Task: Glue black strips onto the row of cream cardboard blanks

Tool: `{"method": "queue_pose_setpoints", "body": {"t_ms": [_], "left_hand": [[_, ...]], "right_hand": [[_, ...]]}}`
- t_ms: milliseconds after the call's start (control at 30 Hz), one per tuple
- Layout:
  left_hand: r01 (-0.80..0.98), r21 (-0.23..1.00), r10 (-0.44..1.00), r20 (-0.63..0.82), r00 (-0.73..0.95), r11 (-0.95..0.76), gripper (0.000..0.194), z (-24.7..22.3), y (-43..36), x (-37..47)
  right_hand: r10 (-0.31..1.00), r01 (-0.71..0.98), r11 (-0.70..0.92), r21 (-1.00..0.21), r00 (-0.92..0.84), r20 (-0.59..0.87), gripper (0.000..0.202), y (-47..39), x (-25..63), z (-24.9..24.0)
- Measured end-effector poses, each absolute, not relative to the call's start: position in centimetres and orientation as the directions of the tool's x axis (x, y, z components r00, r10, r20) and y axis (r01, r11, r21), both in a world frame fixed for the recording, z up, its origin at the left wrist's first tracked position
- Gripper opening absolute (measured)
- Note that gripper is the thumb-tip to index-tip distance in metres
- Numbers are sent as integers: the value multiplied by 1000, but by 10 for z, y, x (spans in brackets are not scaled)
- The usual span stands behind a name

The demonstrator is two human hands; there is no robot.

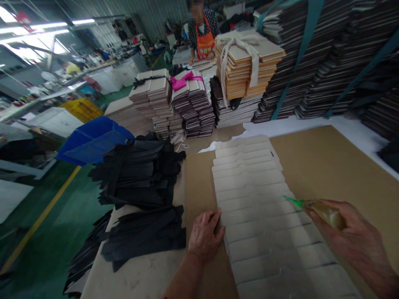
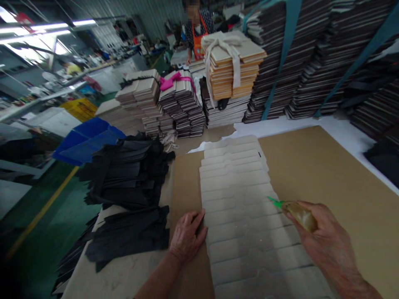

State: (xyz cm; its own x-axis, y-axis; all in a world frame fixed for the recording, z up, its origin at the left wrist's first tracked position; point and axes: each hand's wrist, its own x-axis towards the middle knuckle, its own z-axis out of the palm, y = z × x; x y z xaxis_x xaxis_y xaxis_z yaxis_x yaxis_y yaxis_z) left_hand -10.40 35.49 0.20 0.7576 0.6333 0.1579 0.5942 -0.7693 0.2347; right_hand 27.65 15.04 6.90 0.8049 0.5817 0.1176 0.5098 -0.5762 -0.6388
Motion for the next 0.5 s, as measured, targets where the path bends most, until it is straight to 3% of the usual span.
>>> {"method": "queue_pose_setpoints", "body": {"t_ms": [233,400,500], "left_hand": [[607,249,649,147,747,-755,58,2,353,-102],[613,270,657,117,745,-743,59,3,353,-101],[607,282,652,100,752,-743,60,6,353,-100]], "right_hand": [[680,571,-468,-675,720,138,66,156,265,60],[643,552,-523,-649,755,124,71,152,270,59],[682,580,-468,-667,717,146,68,156,266,56]]}}
